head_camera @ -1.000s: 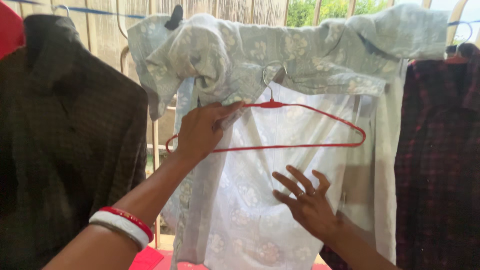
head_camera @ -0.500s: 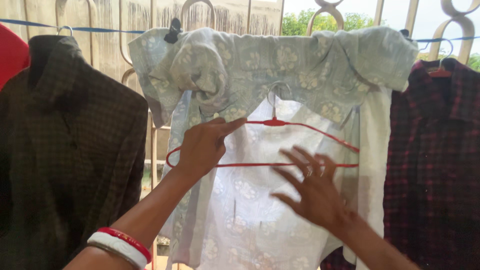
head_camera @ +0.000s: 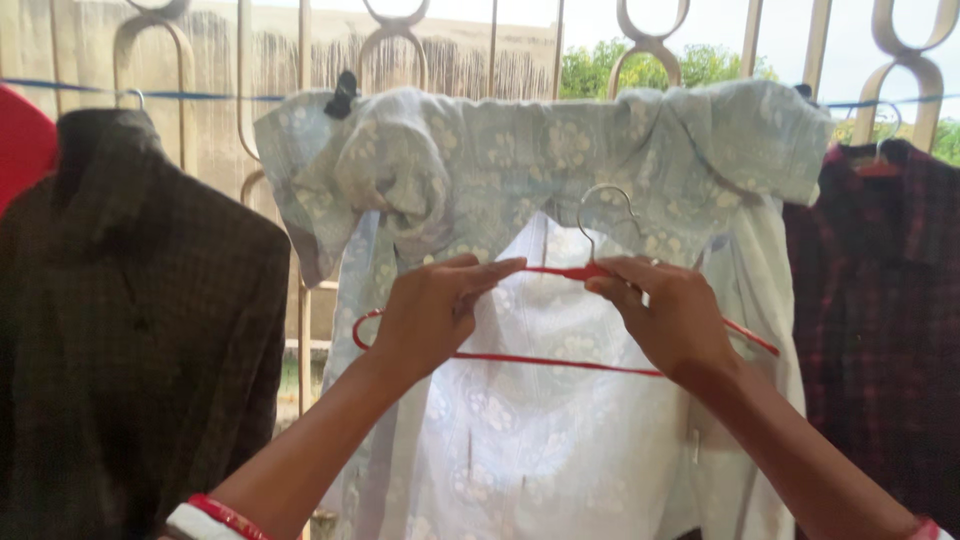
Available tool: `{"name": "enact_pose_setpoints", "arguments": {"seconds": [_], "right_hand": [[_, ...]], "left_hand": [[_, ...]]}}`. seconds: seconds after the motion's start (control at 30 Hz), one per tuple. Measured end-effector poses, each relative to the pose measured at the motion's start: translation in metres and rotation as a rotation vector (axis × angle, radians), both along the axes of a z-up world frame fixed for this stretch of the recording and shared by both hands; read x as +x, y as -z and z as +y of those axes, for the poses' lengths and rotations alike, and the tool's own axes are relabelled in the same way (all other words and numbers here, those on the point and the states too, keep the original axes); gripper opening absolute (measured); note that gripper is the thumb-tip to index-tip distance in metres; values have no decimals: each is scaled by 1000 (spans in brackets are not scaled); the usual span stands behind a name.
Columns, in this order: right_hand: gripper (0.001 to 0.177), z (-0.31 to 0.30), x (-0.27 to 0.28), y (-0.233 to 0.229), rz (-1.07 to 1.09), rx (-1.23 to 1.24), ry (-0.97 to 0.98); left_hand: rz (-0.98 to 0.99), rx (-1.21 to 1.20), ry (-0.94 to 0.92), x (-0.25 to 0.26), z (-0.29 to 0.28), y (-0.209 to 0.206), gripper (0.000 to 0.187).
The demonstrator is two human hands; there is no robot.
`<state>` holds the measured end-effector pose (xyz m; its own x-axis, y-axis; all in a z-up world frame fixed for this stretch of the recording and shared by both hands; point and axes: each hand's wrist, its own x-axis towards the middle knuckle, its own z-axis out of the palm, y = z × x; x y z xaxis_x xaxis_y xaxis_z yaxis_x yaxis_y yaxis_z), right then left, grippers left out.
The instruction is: The person hangs a light-colored patterned shirt on a clothesline using black clips and a red hanger. They smooth the fabric, attach clips to the shoulders, and adjust the hanger to secure the shirt for drying.
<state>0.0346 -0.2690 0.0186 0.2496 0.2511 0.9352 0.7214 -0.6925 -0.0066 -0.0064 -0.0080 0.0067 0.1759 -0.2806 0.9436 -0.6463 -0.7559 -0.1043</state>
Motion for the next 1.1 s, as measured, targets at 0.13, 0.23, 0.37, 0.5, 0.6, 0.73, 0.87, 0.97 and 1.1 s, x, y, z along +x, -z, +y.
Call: {"name": "enact_pose_setpoints", "arguments": {"seconds": [0.13, 0.23, 0.37, 0.5, 0.6, 0.73, 0.87, 0.97, 1.1], "right_hand": [[31, -14, 3, -8, 38, 63, -6], [31, -31, 7, -13, -90, 92, 49], [32, -61, 12, -23, -99, 165, 101], [33, -95, 13, -27, -139, 172, 161], [32, -112, 12, -24, -150, 165, 215], [33, -122, 7, -16, -63, 248, 230], [29, -124, 9, -16, -8, 278, 311], [28, -120, 9, -15, -32, 216, 317], [29, -103, 9, -20, -200, 235, 192]], "left_hand": [[-57, -7, 26, -3, -5, -17, 35], [-172, -33, -7, -5, -7, -31, 28], [-280, -89, -58, -2, -11, -43, 34], [-204, 2, -153, 4, -13, -37, 73], [-338, 62, -320, 13, -14, -26, 98], [-464, 107, -581, 29, -9, -21, 97], [-450, 50, -638, 42, -4, -31, 79], [-392, -43, -522, 40, -3, -49, 70], [-24, -285, -286, 17, 0, -92, 53]]}}
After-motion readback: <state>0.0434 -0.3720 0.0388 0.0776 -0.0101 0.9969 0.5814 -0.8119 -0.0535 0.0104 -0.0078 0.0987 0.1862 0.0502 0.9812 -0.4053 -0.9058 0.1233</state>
